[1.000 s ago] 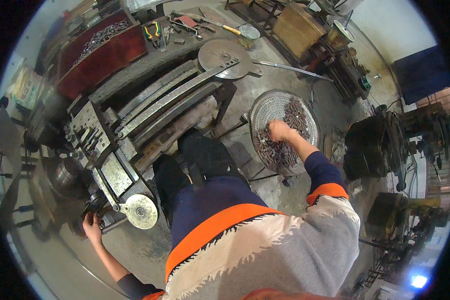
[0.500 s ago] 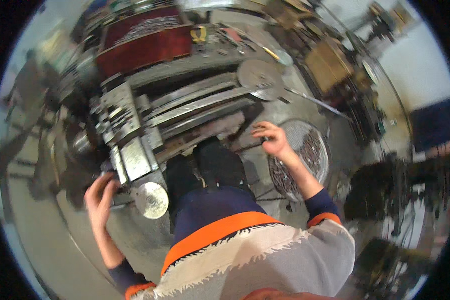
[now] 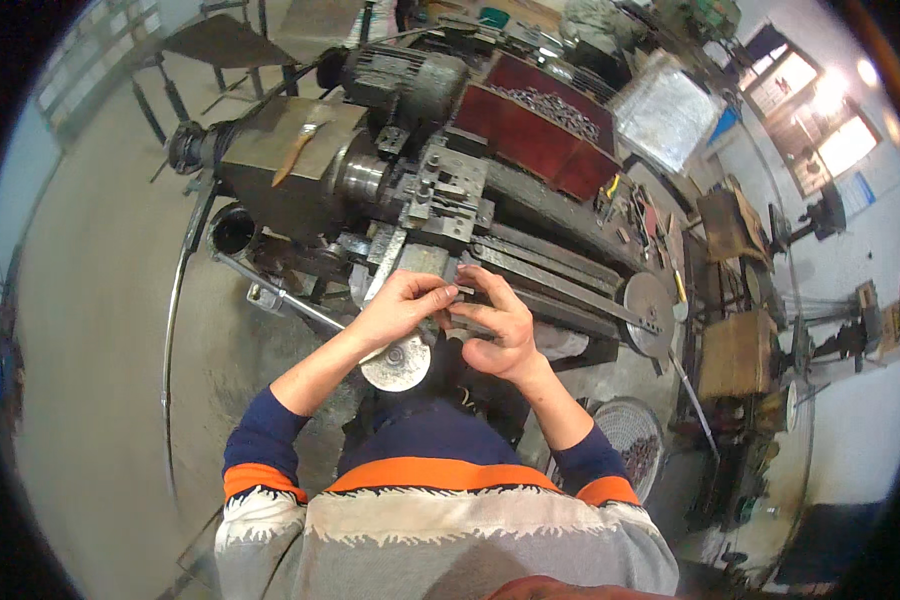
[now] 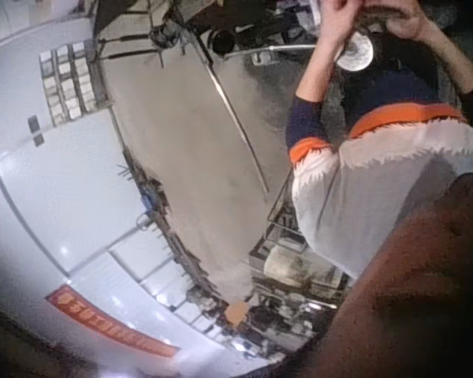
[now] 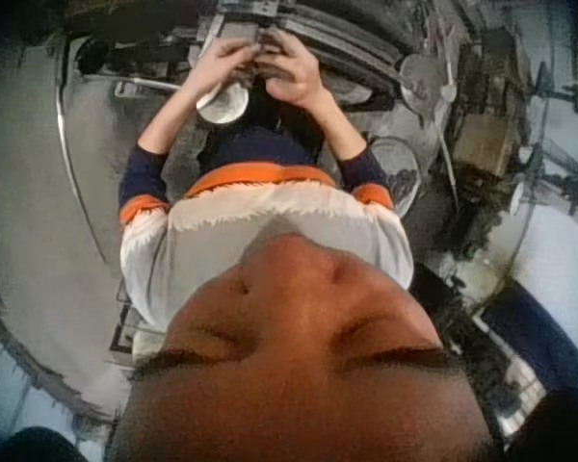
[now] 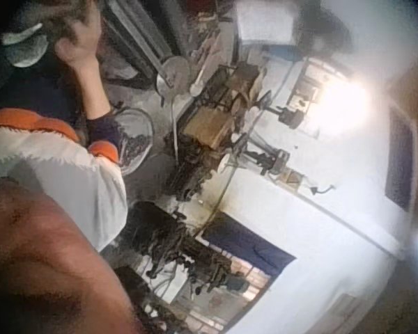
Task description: The person operates a metal lathe in a workshop, repeatedly loading small metal pieces into the chuck, tightening them, and using the lathe controls to machine the parts. The person removes the finished pieces and places them into a nearby container.
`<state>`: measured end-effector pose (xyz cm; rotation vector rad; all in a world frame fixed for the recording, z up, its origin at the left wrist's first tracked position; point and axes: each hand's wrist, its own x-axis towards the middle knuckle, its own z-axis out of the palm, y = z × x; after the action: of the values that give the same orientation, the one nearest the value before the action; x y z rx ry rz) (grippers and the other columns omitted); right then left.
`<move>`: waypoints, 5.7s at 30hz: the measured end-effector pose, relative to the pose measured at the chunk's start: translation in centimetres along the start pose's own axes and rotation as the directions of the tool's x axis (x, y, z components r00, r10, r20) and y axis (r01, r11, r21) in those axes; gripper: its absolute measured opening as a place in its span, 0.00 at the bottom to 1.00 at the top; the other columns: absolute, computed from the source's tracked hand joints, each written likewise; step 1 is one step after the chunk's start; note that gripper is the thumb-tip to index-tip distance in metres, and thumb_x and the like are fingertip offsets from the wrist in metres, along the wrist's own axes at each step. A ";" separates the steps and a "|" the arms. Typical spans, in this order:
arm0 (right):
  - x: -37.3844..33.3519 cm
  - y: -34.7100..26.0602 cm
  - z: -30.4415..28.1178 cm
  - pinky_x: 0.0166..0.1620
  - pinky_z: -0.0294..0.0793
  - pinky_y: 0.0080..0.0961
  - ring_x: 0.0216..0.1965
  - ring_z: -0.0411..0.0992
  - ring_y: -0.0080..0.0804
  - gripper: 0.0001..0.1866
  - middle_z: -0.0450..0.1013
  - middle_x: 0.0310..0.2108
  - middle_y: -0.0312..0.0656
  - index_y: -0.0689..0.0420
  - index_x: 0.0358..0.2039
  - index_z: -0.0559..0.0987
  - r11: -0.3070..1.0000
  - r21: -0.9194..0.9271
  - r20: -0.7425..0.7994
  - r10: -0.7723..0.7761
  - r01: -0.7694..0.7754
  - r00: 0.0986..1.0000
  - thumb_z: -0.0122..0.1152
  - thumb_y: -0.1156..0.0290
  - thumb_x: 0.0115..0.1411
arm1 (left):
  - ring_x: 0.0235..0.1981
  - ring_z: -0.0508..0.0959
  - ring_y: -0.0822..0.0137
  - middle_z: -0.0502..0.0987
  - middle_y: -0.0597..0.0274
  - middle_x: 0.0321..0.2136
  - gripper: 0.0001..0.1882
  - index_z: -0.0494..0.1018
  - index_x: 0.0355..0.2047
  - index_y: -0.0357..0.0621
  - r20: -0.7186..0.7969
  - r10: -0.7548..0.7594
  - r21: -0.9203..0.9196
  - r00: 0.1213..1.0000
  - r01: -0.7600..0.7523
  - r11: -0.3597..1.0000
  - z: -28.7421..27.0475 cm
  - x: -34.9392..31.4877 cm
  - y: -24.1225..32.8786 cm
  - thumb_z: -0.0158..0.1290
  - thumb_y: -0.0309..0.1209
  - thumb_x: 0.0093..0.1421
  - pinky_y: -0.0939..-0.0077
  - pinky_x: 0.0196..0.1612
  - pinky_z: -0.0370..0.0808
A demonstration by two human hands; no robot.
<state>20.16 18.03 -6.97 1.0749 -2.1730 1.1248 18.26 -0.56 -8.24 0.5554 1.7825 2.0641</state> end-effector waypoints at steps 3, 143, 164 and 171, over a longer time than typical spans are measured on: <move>0.8 0.4 0.0 0.34 0.72 0.32 0.32 0.71 0.45 0.17 0.71 0.35 0.48 0.60 0.28 0.78 1.000 0.001 0.205 0.015 -0.016 0.979 0.57 0.75 0.31 | 0.21 0.76 0.75 0.75 0.62 0.16 0.15 0.75 0.27 0.32 0.001 -0.022 0.359 1.000 0.020 0.933 -1.2 -0.4 1.3 0.50 0.35 0.61 0.79 0.24 0.71; -37.4 4.1 -23.3 0.34 0.70 0.38 0.26 0.72 0.46 0.11 0.74 0.23 0.47 0.54 0.26 0.76 -0.306 -0.458 -0.675 0.731 -0.835 0.102 0.55 0.67 0.40 | 0.22 0.77 0.60 0.75 0.48 0.22 0.24 0.60 0.48 0.27 -0.982 0.000 0.013 -0.191 -0.068 0.998 -23.4 -22.1 -11.7 0.43 0.15 0.47 0.67 0.35 0.79; -38.4 7.7 -28.7 0.36 0.72 0.45 0.33 0.74 0.55 0.16 0.74 0.29 0.58 0.65 0.23 0.77 -0.420 -0.637 -0.662 0.727 -0.647 0.180 0.58 0.62 0.46 | 0.20 0.77 0.60 0.75 0.47 0.21 0.23 0.61 0.46 0.26 -0.977 -0.015 -0.002 -0.213 -0.060 0.998 -23.4 -20.9 -10.8 0.42 0.15 0.47 0.71 0.30 0.78; -40.0 9.6 -30.8 0.39 0.71 0.47 0.36 0.73 0.58 0.21 0.74 0.29 0.60 0.66 0.25 0.77 -0.428 -0.594 -0.662 0.741 -0.681 0.112 0.57 0.56 0.45 | 0.20 0.77 0.60 0.74 0.47 0.21 0.22 0.62 0.46 0.26 -0.977 0.004 0.017 -0.213 -0.057 0.998 -23.2 -20.7 -10.6 0.42 0.16 0.48 0.71 0.30 0.78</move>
<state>37.27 64.11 -21.81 -1.3142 -2.7779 -0.1522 24.34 -29.23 -22.96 -1.8572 2.2200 2.6876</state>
